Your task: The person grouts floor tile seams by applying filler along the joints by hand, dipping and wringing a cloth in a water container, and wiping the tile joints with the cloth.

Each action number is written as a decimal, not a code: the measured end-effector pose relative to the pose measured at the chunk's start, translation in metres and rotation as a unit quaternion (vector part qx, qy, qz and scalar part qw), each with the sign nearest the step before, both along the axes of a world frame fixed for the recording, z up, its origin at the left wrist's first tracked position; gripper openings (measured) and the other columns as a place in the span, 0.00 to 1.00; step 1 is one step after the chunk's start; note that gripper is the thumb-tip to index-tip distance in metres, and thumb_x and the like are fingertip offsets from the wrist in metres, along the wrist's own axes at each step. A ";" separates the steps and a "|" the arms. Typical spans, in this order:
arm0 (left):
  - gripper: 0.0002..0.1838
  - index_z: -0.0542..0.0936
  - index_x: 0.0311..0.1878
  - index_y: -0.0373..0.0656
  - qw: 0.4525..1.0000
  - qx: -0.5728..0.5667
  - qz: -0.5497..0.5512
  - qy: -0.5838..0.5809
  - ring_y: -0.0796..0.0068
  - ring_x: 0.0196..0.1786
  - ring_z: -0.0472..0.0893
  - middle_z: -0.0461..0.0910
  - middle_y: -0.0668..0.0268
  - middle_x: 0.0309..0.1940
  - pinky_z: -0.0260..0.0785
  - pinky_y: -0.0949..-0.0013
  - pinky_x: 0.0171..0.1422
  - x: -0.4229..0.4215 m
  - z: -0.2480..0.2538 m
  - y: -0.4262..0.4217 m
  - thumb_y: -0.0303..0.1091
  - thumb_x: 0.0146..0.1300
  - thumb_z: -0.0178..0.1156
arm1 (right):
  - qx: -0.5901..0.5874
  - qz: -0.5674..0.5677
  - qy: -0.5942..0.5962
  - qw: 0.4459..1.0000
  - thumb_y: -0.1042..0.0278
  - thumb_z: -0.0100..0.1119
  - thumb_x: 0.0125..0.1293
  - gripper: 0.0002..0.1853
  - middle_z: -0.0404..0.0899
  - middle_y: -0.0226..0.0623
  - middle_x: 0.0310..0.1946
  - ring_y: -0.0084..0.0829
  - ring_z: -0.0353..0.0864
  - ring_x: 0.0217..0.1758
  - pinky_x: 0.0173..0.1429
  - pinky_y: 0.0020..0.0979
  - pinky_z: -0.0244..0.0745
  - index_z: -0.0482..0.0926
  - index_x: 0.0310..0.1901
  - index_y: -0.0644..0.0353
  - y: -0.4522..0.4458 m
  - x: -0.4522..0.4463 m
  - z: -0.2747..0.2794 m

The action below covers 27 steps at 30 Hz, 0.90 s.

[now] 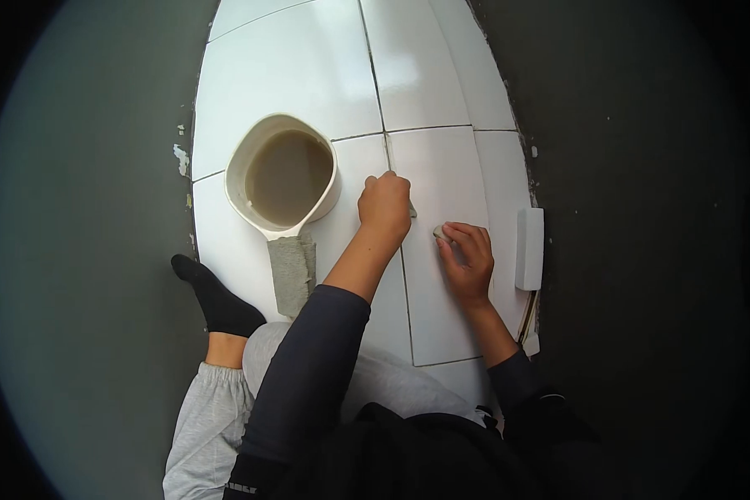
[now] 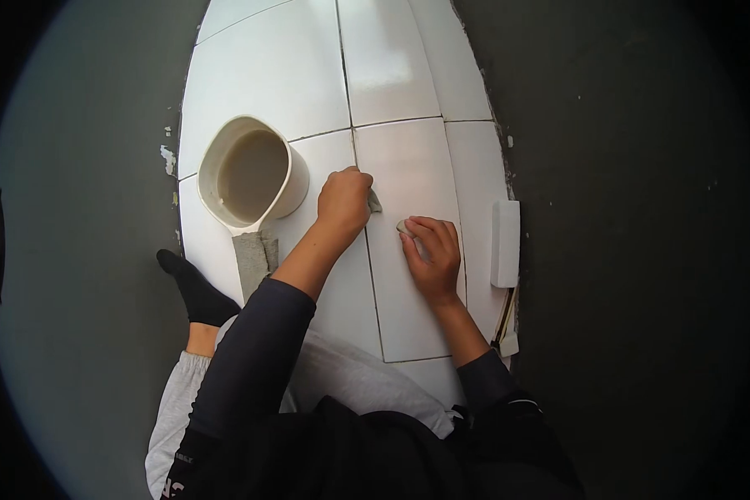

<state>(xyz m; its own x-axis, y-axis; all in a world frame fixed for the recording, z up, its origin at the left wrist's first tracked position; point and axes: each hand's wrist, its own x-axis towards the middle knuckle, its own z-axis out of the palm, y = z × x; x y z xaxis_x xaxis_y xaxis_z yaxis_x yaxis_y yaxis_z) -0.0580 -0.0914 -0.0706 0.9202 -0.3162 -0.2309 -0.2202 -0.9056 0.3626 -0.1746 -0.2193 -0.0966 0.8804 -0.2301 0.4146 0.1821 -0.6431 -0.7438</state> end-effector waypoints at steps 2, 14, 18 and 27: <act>0.04 0.79 0.26 0.38 1.000 -0.024 0.005 -0.016 0.51 0.40 0.77 0.77 0.56 0.34 0.72 0.55 0.44 0.004 -0.005 0.001 0.20 0.51 0.56 | 0.006 0.000 0.010 1.000 0.79 0.66 0.51 0.11 0.80 0.35 0.38 0.36 0.77 0.42 0.46 0.32 0.73 0.81 0.38 0.61 0.000 -0.002 -0.002; 0.08 0.82 0.32 0.41 0.999 0.049 -0.017 0.007 0.54 0.45 0.77 0.78 0.58 0.41 0.76 0.60 0.48 0.066 -0.001 -0.008 0.18 0.50 0.58 | 0.019 0.007 0.020 1.000 0.79 0.67 0.51 0.12 0.80 0.35 0.38 0.36 0.77 0.41 0.45 0.32 0.74 0.81 0.38 0.60 -0.004 -0.002 -0.001; 0.08 0.82 0.32 0.41 0.998 0.063 -0.024 -0.009 0.55 0.46 0.77 0.78 0.58 0.41 0.76 0.61 0.48 0.079 -0.004 -0.012 0.19 0.50 0.59 | 0.003 0.009 0.016 1.000 0.79 0.67 0.50 0.12 0.80 0.35 0.38 0.36 0.77 0.41 0.44 0.32 0.74 0.81 0.39 0.60 -0.003 -0.002 -0.001; 0.07 0.80 0.31 0.39 0.992 0.023 -0.026 -0.118 0.56 0.43 0.75 0.76 0.61 0.39 0.76 0.62 0.44 0.081 -0.006 -0.011 0.17 0.49 0.58 | -0.016 0.017 0.012 1.000 0.78 0.66 0.51 0.12 0.80 0.35 0.38 0.36 0.77 0.41 0.45 0.33 0.75 0.81 0.39 0.60 -0.003 -0.001 0.001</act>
